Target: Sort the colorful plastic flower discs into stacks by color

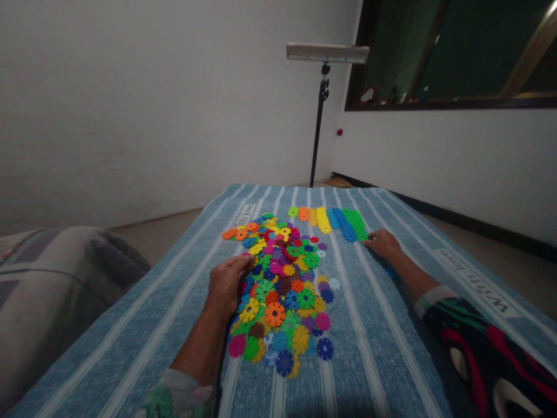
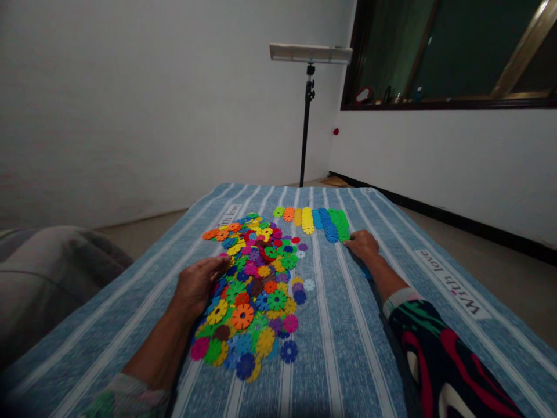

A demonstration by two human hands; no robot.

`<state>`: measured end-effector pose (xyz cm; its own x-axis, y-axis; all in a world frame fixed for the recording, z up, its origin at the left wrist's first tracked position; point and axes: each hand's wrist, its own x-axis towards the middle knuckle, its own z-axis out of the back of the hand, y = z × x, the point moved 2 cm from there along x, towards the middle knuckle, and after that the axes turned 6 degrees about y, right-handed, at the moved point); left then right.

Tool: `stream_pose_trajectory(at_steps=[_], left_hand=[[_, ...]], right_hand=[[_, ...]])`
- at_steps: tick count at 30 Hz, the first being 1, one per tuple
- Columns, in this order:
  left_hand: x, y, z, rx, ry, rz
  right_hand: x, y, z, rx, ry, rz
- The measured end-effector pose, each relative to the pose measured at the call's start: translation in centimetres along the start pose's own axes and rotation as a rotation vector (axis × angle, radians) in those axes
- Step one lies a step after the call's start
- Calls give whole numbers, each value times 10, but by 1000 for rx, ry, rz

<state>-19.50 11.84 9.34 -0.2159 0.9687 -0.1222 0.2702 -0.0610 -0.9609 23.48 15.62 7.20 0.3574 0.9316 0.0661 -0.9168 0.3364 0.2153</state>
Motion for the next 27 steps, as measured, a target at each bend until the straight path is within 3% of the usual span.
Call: stream_pose_trajectory(at_steps=[8, 12, 15, 18, 22, 27], left_hand=[[1, 2, 0, -17, 11, -10], [1, 4, -1, -2, 16, -30], [1, 5, -1, -3, 26, -44], [1, 5, -1, 3, 31, -50], [1, 6, -1, 14, 37, -56], [3, 8, 0, 14, 44, -67]], right_hand=[[-26, 14, 8, -25, -93, 52], [-70, 47, 7, 131, -109, 260], [-112, 79, 4, 337, 3, 546], [-148, 106, 4, 404, 80, 716], [-177, 132, 7, 339, 66, 800], [-185, 148, 0, 231, 72, 811]])
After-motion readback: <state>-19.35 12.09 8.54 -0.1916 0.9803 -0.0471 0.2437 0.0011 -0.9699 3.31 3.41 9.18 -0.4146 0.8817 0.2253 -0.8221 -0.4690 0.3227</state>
